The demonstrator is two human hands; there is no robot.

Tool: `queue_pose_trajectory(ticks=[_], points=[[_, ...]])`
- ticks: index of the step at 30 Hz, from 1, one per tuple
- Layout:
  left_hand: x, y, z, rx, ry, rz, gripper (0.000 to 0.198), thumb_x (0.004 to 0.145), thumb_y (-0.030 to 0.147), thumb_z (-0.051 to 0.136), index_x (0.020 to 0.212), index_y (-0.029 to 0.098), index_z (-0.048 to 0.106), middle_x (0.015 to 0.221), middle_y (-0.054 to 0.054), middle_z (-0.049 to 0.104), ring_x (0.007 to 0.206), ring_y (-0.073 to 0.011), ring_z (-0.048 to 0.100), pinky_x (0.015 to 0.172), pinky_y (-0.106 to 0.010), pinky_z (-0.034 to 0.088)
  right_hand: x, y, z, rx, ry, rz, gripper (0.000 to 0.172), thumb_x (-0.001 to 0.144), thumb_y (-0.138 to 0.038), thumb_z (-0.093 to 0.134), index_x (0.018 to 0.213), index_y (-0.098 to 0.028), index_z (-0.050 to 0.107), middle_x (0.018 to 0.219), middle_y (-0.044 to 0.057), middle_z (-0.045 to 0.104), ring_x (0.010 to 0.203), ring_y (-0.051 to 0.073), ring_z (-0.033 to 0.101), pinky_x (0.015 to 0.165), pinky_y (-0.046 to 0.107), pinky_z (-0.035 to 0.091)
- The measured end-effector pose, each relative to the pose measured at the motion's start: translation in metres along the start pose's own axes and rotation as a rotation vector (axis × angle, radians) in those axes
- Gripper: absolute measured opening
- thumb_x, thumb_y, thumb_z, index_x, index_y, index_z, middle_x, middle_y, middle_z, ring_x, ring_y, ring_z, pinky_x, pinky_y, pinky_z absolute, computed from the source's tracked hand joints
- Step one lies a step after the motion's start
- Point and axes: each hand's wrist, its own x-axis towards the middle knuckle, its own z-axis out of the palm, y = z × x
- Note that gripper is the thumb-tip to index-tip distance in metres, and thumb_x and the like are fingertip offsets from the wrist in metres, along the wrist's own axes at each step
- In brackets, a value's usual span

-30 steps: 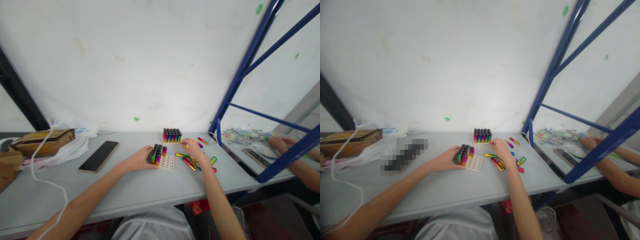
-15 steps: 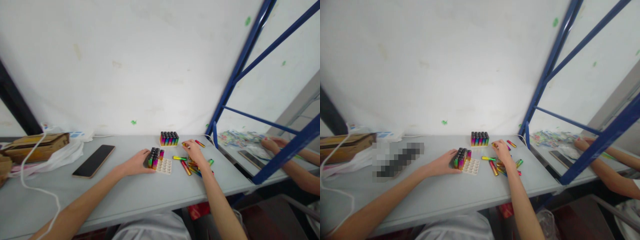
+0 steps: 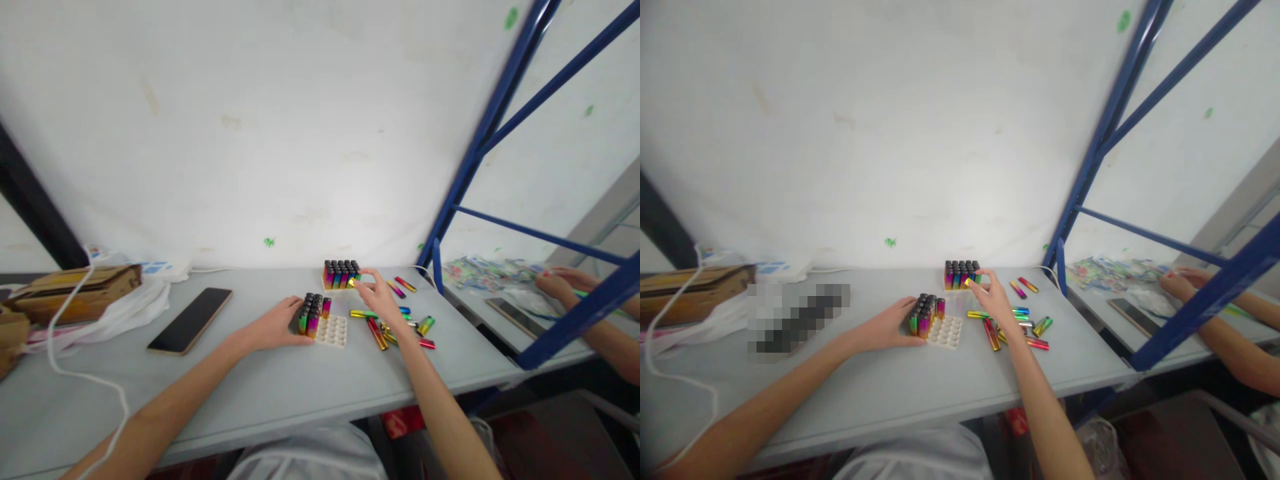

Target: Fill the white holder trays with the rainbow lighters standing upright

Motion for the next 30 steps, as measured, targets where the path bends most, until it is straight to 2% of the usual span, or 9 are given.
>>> queue_pose_trajectory(ticks=[3,6,10,14,16,21,23,28,30], points=[[0.0,0.001,0.0,-0.003,0.009,0.003,0.086,0.074,0.07,0.087,0.14,0.018,0.066,0.142,-0.018,0.067,0.134,-0.0409,0.064,0.121,-0.054,0.051,-0.002,-0.006,0.003,-0.079,0.036,-0.029,0.045,0.084,-0.065,0.076,0.094,-0.022,0.064,0.069,-0.001,0.067,0.061,0.017,0.056,0.06,0.027,0.042],[0.0,0.001,0.001,-0.002,0.021,0.024,0.082,0.076,0.07,0.086,0.137,0.019,0.067,0.139,-0.017,0.069,0.131,-0.0403,0.066,0.119,-0.053,0.052,-0.003,-0.009,0.006,-0.071,0.055,-0.048,0.046,0.081,-0.066,0.077,0.084,-0.021,0.066,0.079,0.005,0.075,0.072,0.022,0.066,0.069,0.031,0.048],[0.0,0.001,0.001,0.007,0.039,0.016,0.083,0.074,0.072,0.087,0.136,0.021,0.067,0.137,-0.015,0.069,0.13,-0.0398,0.067,0.118,-0.051,0.054,-0.001,-0.008,0.009,-0.164,0.102,-0.007,0.056,0.076,-0.075,0.075,0.073,-0.02,0.068,0.063,0.002,0.065,0.06,0.019,0.054,0.06,0.03,0.039],[-0.001,0.001,0.0,0.018,0.034,0.002,0.085,0.074,0.072,0.087,0.137,0.019,0.065,0.139,-0.017,0.068,0.132,-0.0393,0.066,0.12,-0.052,0.053,0.002,-0.005,0.011,-0.305,0.19,-0.007,0.075,0.083,-0.092,0.052,0.052,-0.025,0.043,0.05,-0.001,0.043,0.055,0.016,0.042,0.055,0.03,0.029],[-0.001,0.001,0.0,0.016,0.035,0.0,0.085,0.074,0.072,0.087,0.137,0.019,0.065,0.139,-0.017,0.068,0.132,-0.0398,0.066,0.12,-0.053,0.053,0.002,-0.005,0.012,-0.293,0.162,0.002,0.077,0.087,-0.095,0.042,0.053,-0.026,0.041,0.049,-0.001,0.043,0.055,0.017,0.045,0.055,0.03,0.031],[-0.001,0.004,-0.001,0.003,0.014,0.0,0.083,0.075,0.071,0.086,0.137,0.019,0.065,0.14,-0.016,0.068,0.133,-0.0409,0.064,0.121,-0.051,0.051,-0.003,-0.011,0.019,-0.106,-0.057,0.037,0.078,0.092,-0.095,0.037,0.065,-0.024,0.056,0.061,0.005,0.062,0.066,0.022,0.063,0.062,0.031,0.05],[-0.001,0.004,-0.001,-0.002,0.008,-0.001,0.085,0.076,0.071,0.086,0.139,0.018,0.064,0.141,-0.017,0.067,0.134,-0.0413,0.063,0.121,-0.052,0.05,-0.005,-0.014,0.022,-0.013,-0.123,0.021,0.076,0.091,-0.095,0.04,0.069,-0.024,0.056,0.064,0.004,0.062,0.066,0.021,0.063,0.062,0.031,0.053],[-0.001,0.001,0.001,-0.011,0.013,0.005,0.086,0.075,0.073,0.086,0.14,0.021,0.064,0.142,-0.016,0.067,0.134,-0.041,0.063,0.121,-0.054,0.05,-0.008,-0.02,0.029,0.14,-0.131,0.146,0.071,0.087,-0.098,0.046,0.077,-0.027,0.044,0.054,-0.007,0.038,0.046,0.013,0.035,0.042,0.025,0.032],[0.0,-0.001,0.002,0.001,0.01,0.006,0.088,0.076,0.072,0.086,0.143,0.02,0.062,0.144,-0.018,0.065,0.135,-0.041,0.063,0.122,-0.054,0.049,-0.008,-0.019,0.032,0.109,-0.081,0.223,0.074,0.089,-0.099,0.035,0.072,-0.027,0.042,0.051,-0.005,0.037,0.046,0.013,0.034,0.042,0.026,0.027]])
